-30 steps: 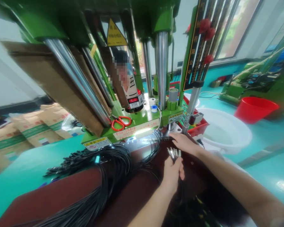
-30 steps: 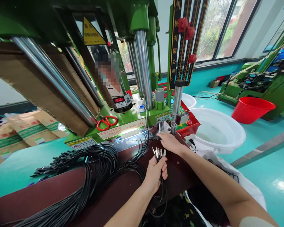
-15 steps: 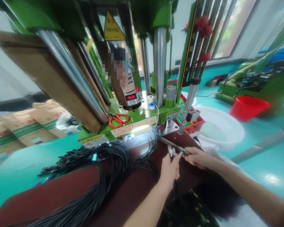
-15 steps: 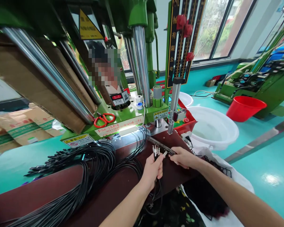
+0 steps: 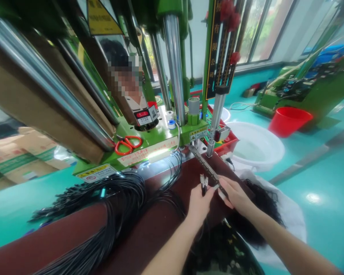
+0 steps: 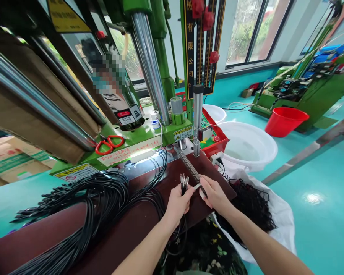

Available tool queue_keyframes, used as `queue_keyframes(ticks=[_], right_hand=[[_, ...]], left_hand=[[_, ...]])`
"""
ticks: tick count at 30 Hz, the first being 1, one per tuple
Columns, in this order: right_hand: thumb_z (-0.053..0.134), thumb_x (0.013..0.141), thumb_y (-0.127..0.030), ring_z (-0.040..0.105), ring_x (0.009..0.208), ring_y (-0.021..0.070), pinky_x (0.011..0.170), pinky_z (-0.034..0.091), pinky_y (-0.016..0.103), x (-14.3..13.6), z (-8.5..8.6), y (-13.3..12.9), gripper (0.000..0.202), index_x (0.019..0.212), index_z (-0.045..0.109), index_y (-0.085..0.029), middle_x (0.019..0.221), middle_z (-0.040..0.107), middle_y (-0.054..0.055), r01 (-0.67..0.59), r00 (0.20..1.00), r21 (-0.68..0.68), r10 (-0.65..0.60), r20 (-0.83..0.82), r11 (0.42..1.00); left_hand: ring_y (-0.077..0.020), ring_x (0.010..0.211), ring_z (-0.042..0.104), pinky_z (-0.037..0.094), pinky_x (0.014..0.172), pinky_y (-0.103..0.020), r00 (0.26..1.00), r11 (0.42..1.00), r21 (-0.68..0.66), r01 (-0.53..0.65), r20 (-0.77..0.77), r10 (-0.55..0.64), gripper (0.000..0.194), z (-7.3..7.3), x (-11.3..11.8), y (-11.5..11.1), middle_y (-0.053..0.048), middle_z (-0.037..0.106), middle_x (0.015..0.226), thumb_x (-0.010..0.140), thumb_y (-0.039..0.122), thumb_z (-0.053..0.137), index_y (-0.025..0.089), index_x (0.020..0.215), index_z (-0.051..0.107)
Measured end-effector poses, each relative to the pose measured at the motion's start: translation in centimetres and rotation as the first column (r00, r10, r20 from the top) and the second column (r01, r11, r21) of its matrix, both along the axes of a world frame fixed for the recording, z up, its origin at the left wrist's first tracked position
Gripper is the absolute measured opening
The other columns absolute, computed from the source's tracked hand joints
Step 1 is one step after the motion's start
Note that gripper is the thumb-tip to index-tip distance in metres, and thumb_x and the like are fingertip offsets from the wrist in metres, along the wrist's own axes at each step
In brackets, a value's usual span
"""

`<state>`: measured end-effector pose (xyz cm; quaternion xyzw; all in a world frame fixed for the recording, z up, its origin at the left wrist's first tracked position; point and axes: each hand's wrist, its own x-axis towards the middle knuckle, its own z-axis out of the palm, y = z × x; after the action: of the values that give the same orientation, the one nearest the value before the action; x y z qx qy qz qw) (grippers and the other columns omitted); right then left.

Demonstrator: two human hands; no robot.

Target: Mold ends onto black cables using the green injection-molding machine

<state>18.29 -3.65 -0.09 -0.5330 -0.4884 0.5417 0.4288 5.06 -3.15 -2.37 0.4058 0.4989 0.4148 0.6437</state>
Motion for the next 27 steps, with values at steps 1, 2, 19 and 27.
queue_keyframes(ticks=[1, 2, 19, 27], right_hand=[[0.042, 0.083, -0.05, 0.03, 0.027, 0.0059, 0.025, 0.017, 0.015, 0.0, -0.1, 0.0, 0.043, 0.105, 0.053, -0.014, 0.048, 0.046, -0.005, 0.003, 1.0, 0.004, -0.003, 0.012, 1.0], [0.042, 0.083, -0.05, 0.03, 0.027, 0.006, 0.025, 0.017, 0.016, 0.1, -0.3, 0.0, 0.044, 0.106, 0.052, -0.014, 0.048, 0.047, -0.004, 0.004, 1.0, 0.006, -0.004, 0.021, 1.0], [0.048, 0.081, -0.05, 0.041, 0.044, 0.0099, 0.035, 0.029, 0.018, -0.2, -0.7, -0.2, 0.053, 0.118, 0.051, -0.013, 0.06, 0.051, 0.0, 0.076, 0.997, 0.003, -0.076, 0.01, 0.997], [0.055, 0.073, -0.054, 0.032, 0.035, 0.0061, 0.027, 0.022, 0.015, -0.3, 0.2, -0.2, 0.068, 0.124, 0.049, -0.01, 0.051, 0.044, -0.003, 0.058, 0.995, -0.074, -0.063, -0.072, 0.996]], left_hand=[[-0.006, 0.036, 0.035, 0.025, 0.037, -0.019, 1.0, 1.0, -0.001, -0.001, -0.004, 0.001, 0.03, 0.0, 0.0, 0.0, 0.007, 0.039, 0.041, 0.062, 0.044, 0.065, 0.017, 0.065, 0.052], [-0.0061, 0.037, 0.035, 0.025, 0.037, -0.019, 1.0, 1.0, 0.001, -0.003, -0.007, 0.003, 0.03, 0.0, 0.0, 0.0, 0.007, 0.04, 0.041, 0.062, 0.044, 0.065, 0.017, 0.065, 0.052], [-0.0036, 0.029, 0.029, 0.025, 0.029, -0.015, 0.992, 0.995, 0.073, -0.074, 0.108, 0.066, 0.029, 1.3, -0.8, 0.3, 0.012, 0.033, 0.045, 0.078, 0.049, 0.046, 0.02, 0.08, 0.041], [-0.0028, 0.025, 0.024, 0.018, 0.025, -0.016, 0.999, 1.0, -0.003, -0.003, -0.043, 0.003, 0.029, 2.2, -0.6, 0.5, 0.011, 0.032, 0.033, 0.067, 0.037, 0.063, 0.019, 0.062, 0.041]])
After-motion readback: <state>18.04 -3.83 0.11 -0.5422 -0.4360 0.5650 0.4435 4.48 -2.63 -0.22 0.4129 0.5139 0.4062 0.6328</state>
